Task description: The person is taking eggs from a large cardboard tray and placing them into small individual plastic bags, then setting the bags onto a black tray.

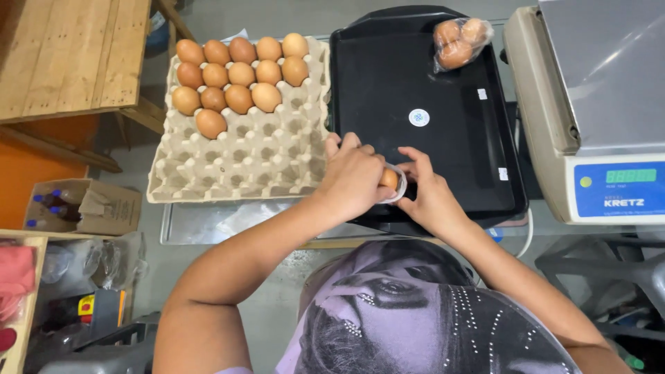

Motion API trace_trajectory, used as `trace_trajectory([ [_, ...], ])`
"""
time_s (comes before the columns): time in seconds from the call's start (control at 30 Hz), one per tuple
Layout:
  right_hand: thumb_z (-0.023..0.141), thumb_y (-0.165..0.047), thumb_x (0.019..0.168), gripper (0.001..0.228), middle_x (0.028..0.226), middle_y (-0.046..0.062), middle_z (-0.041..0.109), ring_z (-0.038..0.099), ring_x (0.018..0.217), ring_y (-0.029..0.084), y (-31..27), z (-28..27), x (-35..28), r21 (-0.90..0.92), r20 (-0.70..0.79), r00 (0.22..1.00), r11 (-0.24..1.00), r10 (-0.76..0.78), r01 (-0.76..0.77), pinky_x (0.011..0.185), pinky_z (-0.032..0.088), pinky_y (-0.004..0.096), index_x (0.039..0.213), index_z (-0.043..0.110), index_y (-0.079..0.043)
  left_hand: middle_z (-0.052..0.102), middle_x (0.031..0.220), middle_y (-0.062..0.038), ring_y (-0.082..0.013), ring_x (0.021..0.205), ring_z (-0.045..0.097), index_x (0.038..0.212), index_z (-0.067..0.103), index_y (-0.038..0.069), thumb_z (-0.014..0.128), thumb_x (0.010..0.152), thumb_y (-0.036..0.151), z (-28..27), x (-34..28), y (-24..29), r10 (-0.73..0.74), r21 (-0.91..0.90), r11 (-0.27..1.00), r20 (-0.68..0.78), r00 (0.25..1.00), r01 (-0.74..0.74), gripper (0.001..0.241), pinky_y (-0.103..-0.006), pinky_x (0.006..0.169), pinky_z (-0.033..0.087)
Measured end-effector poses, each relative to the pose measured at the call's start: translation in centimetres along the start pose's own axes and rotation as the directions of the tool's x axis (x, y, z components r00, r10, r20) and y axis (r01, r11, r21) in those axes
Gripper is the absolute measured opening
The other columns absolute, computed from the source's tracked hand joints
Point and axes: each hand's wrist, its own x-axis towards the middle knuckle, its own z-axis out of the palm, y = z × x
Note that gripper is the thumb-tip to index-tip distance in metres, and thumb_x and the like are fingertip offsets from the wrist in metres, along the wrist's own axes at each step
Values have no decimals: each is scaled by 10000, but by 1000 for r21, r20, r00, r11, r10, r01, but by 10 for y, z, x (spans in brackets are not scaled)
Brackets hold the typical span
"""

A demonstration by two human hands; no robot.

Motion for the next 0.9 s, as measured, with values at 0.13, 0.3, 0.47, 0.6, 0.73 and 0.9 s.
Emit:
trace_trajectory([
  [0.13, 767, -79, 666, 824, 1156, 156, 623, 595, 1055, 394, 5, 2, 1, -14, -12, 999, 999, -37, 37, 916, 465, 532, 1364, 331, -111, 624, 699, -20, -256, 883, 490, 716, 708, 245, 634, 741, 449, 9, -2, -4, -7, -40, 999, -74, 997, 4, 218, -498, 843, 213],
  [0.3, 738, -24, 674, 787, 1170, 163, 614, 577, 1073, 413, -3, 7, -1, -48, -34, 999, 998, -36, 35, 916, 460, 533, 1354, 347, -87, 690, 774, 3, -235, 906, 582, 854, 720, 230, 684, 790, 268, -22, -8, -27, 12, 21, 1000, -92, 996, -10, 83, -528, 887, 263],
  [0.47, 737, -33, 694, 777, 1168, 162, 611, 575, 1068, 425, -5, 5, -2, -49, -44, 998, 998, -33, 31, 912, 456, 529, 1359, 341, -87, 528, 710, -81, -322, 658, 596, 736, 623, 107, 729, 631, 161, -54, -33, -153, -297, 340, 730, -623, 723, 593, 159, -566, 676, 351],
  [0.6, 760, -97, 683, 838, 1201, 140, 587, 602, 1054, 293, 13, 7, 0, -36, -20, 996, 995, -90, 89, 874, 448, 349, 1378, 293, -72, 686, 942, -67, -295, 993, 587, 993, 629, 165, 639, 746, 547, -65, -33, -192, -798, 355, 381, -339, 498, 854, 455, -576, 960, 208],
  [0.73, 787, -137, 678, 861, 1213, 139, 590, 605, 1057, 301, 13, 7, -1, -76, -29, 995, 993, -96, 94, 851, 464, 363, 1379, 291, -77, 697, 932, -97, -300, 992, 603, 1110, 554, 132, 688, 699, 524, -61, -31, -195, -807, 336, 379, -337, 485, 863, 584, -558, 981, 189],
  [0.9, 781, -129, 661, 873, 1218, 90, 593, 621, 1021, 294, 16, 9, -1, -93, -21, 998, 994, -66, 64, 825, 471, 359, 1382, 289, -114, 685, 711, -62, -281, 726, 667, 1016, 628, 206, 759, 734, 504, -87, -49, -127, -559, 81, 706, -546, 624, 703, 431, -537, 1019, 210],
])
